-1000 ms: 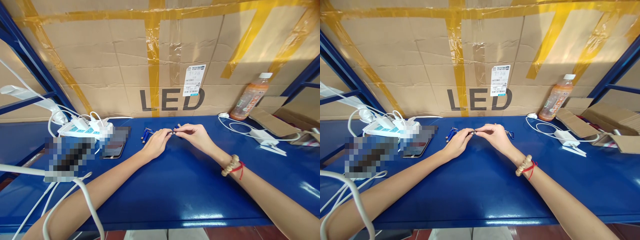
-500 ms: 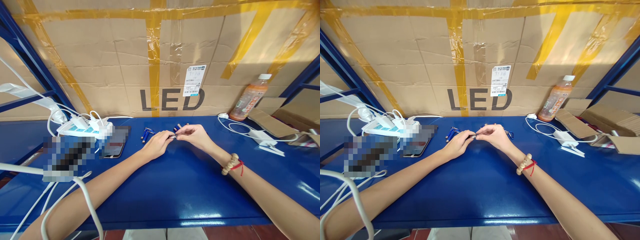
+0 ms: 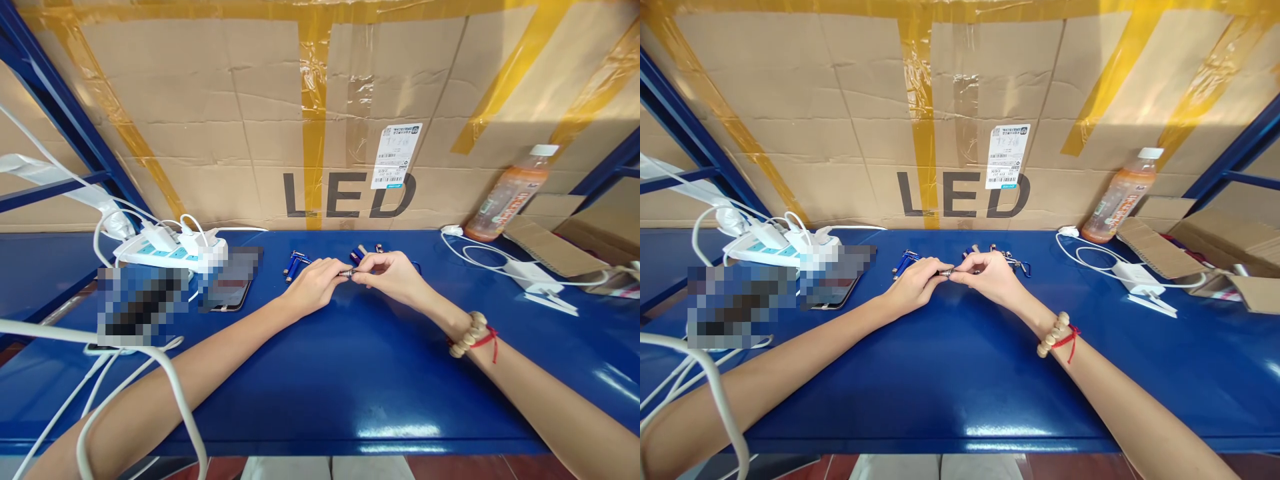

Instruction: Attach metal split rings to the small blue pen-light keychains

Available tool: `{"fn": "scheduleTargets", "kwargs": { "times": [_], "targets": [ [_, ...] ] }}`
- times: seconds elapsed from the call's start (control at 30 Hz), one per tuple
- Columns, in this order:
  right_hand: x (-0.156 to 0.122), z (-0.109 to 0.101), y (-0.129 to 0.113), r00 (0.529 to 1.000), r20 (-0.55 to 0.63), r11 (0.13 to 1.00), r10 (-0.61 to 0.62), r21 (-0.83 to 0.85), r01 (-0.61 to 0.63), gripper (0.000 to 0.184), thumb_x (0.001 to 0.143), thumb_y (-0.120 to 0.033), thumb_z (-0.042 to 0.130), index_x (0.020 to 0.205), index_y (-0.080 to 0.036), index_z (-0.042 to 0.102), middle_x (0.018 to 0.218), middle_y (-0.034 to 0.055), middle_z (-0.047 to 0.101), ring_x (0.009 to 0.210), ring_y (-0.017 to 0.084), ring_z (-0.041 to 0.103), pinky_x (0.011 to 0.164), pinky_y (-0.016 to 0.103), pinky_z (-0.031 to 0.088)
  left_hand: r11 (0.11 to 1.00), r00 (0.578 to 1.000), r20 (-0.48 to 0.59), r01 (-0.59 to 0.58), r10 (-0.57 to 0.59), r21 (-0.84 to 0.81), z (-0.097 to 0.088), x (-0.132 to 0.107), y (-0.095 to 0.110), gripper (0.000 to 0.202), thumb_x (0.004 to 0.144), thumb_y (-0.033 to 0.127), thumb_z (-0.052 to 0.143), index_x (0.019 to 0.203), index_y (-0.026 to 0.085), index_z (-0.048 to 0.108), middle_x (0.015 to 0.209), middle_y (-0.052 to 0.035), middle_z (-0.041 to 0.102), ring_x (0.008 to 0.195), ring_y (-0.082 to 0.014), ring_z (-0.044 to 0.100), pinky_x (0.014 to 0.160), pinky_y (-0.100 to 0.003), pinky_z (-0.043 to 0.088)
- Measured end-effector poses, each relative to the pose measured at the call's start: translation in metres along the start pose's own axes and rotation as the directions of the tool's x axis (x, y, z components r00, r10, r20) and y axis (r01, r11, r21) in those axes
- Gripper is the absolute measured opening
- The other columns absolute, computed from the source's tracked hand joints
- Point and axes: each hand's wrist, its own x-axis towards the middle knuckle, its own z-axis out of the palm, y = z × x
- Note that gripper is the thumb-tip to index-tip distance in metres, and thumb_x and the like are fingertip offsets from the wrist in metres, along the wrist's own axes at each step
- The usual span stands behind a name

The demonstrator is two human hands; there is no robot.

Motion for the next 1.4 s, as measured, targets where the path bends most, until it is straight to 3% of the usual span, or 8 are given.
{"fn": "scheduleTargets", "kwargs": {
  "times": [0.2, 0.5, 0.63, 0.73, 0.83, 0.93, 1.17, 1.4],
  "targets": [
    [-0.001, 0.002, 0.001, 0.988, 0.054, 0.989, 0.146, 0.016, -0.147, 0.029, 0.058, -0.043, 0.075, 0.060, -0.015, 0.065, 0.060, 0.0017, 0.063, 0.056, 0.012, 0.056, 0.053, 0.024, 0.049, 1.000, 0.999, 0.036, 0.002, -0.002, 0.015, -0.001, 0.000, -0.001, 0.023, 0.094, 0.021, 0.036, 0.108, 0.016, 0.054, 0.083, -0.0050, 0.065, 0.075, -0.0158, 0.057, 0.071, -0.028, 0.044],
    [0.000, 0.005, -0.001, 0.966, 0.020, 0.964, 0.258, 0.053, -0.259, 0.035, 0.054, -0.047, 0.076, 0.059, -0.014, 0.064, 0.054, 0.0009, 0.061, 0.049, 0.009, 0.053, 0.048, 0.021, 0.045, 0.996, 0.995, 0.047, 0.088, -0.088, 0.011, 0.002, 0.003, 0.003, 0.019, 0.092, 0.018, 0.038, 0.100, 0.016, 0.055, 0.088, -0.0051, 0.067, 0.079, -0.0164, 0.060, 0.074, -0.029, 0.047],
    [0.002, 0.003, 0.005, 0.987, 0.003, 0.986, 0.158, -0.047, -0.158, 0.036, 0.061, -0.051, 0.071, 0.059, -0.015, 0.064, 0.052, 0.0007, 0.059, 0.048, 0.010, 0.053, 0.047, 0.023, 0.043, 0.991, 0.990, 0.056, 0.130, -0.130, 0.017, 0.002, 0.005, 0.004, 0.018, 0.092, 0.019, 0.038, 0.099, 0.016, 0.054, 0.091, -0.0056, 0.066, 0.083, -0.0172, 0.061, 0.075, -0.029, 0.048],
    [0.002, -0.001, 0.010, 0.995, -0.081, 0.961, -0.066, -0.272, 0.042, 0.033, 0.065, -0.049, 0.070, 0.069, -0.016, 0.068, 0.059, 0.0011, 0.062, 0.052, 0.011, 0.054, 0.051, 0.025, 0.045, 0.984, 0.982, 0.069, 0.174, -0.176, 0.040, 0.001, 0.006, 0.004, 0.020, 0.093, 0.020, 0.035, 0.099, 0.016, 0.054, 0.091, -0.0059, 0.066, 0.082, -0.0174, 0.061, 0.074, -0.029, 0.048],
    [0.001, -0.006, 0.014, 0.947, -0.067, 0.873, -0.315, -0.411, 0.262, 0.028, 0.072, -0.043, 0.067, 0.089, -0.020, 0.070, 0.080, 0.0033, 0.065, 0.062, 0.012, 0.057, 0.056, 0.025, 0.047, 0.978, 0.974, 0.088, 0.205, -0.208, 0.036, 0.000, 0.006, 0.004, 0.020, 0.093, 0.020, 0.034, 0.099, 0.016, 0.053, 0.092, -0.0062, 0.065, 0.083, -0.0173, 0.060, 0.074, -0.029, 0.048],
    [0.000, -0.008, 0.017, 0.889, -0.003, 0.799, -0.458, -0.439, 0.410, 0.021, 0.081, -0.036, 0.059, 0.093, -0.024, 0.071, 0.092, 0.0048, 0.065, 0.073, 0.014, 0.060, 0.060, 0.026, 0.049, 0.981, 0.974, 0.123, 0.194, -0.192, -0.001, -0.002, 0.007, 0.004, 0.021, 0.094, 0.019, 0.032, 0.097, 0.016, 0.052, 0.090, -0.0063, 0.063, 0.082, -0.0172, 0.060, 0.073, -0.029, 0.048],
    [0.002, -0.010, 0.018, 0.863, 0.030, 0.785, -0.504, -0.400, 0.472, 0.017, 0.082, -0.034, 0.058, 0.081, -0.025, 0.072, 0.094, 0.0048, 0.064, 0.076, 0.015, 0.061, 0.070, 0.031, 0.051, 0.976, 0.969, 0.186, 0.185, -0.162, -0.112, -0.004, 0.007, 0.004, 0.020, 0.094, 0.019, 0.031, 0.096, 0.018, 0.051, 0.091, -0.0056, 0.061, 0.085, -0.0164, 0.059, 0.075, -0.027, 0.047],
    [0.002, -0.006, 0.011, 0.907, 0.028, 0.874, -0.420, -0.257, 0.413, 0.026, 0.077, -0.044, 0.062, 0.063, -0.023, 0.069, 0.083, 0.0049, 0.063, 0.075, 0.016, 0.059, 0.065, 0.032, 0.050, 0.950, 0.946, 0.240, 0.262, -0.218, -0.171, -0.003, 0.004, 0.004, 0.006, 0.092, 0.021, 0.037, 0.087, 0.020, 0.041, 0.093, -0.0055, 0.063, 0.080, -0.0177, 0.062, 0.065, -0.027, 0.047]
  ]
}}
